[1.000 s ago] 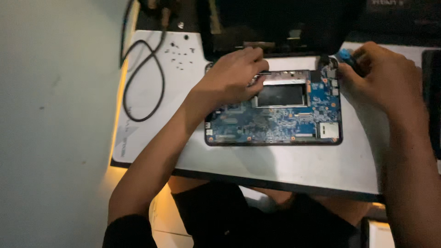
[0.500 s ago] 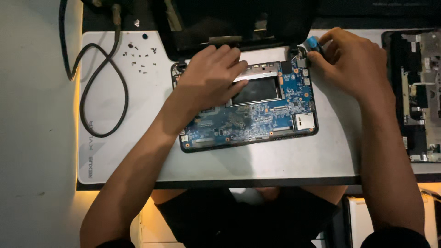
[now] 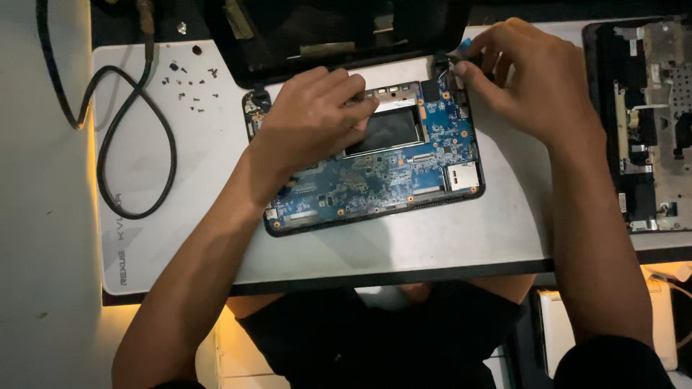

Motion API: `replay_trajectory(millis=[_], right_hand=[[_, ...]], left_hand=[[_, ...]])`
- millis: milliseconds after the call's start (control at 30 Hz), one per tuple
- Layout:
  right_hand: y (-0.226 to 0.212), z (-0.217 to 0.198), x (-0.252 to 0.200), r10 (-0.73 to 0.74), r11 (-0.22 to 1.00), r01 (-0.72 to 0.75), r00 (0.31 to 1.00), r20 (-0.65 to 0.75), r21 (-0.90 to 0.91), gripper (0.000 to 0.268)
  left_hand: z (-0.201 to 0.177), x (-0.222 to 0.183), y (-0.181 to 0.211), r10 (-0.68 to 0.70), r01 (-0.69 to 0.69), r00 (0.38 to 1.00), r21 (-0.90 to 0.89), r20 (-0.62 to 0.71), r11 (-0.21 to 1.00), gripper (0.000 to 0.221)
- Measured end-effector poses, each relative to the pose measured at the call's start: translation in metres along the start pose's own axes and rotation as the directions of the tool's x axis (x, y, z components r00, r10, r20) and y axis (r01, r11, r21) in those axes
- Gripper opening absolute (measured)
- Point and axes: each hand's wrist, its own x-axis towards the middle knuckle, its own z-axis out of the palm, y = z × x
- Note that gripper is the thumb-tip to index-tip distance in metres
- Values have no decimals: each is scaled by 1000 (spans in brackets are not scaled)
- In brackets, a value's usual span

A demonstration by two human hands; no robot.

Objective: The person disassembles a laptop by removing the upper bezel and keyboard area, flipping the device to unscrew the bottom, and then prying the internal motherboard from the casing while using a screwdriver and by hand.

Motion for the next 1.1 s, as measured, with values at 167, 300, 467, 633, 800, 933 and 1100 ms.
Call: replay_trajectory(millis=[167, 300, 467, 633, 800, 933, 1100], right_hand=[[-16, -14, 2, -150, 984, 148, 989, 8, 99, 34], [-34, -36, 3, -45, 980, -33, 921, 386, 195, 49], [-80, -66, 5, 263, 934, -355, 591, 763, -47, 61], [-85, -53, -2, 286, 958, -189, 581, 762, -215, 51], [-83, -52, -5, 241, 971, -144, 609, 756, -193, 47], [-97, -59, 2, 236, 972, -140, 604, 762, -190, 34], [-104, -61, 2, 229, 972, -104, 627, 745, -211, 36]], left_hand=[[3, -1, 1, -20, 19, 1000, -35, -15, 999, 2], [3, -3, -1, -6, 5, 1000, -52, -23, 999, 13], [8, -6, -3, -68, 64, 997, -124, -22, 990, 23], [13, -8, -8, -49, 47, 999, -136, -14, 990, 41], [12, -6, -9, -71, 69, 997, -219, -1, 973, 37], [10, -5, -9, -60, 57, 998, -222, -10, 973, 37], [-15, 11, 22, -83, 135, 986, -392, 147, 910, 54]])
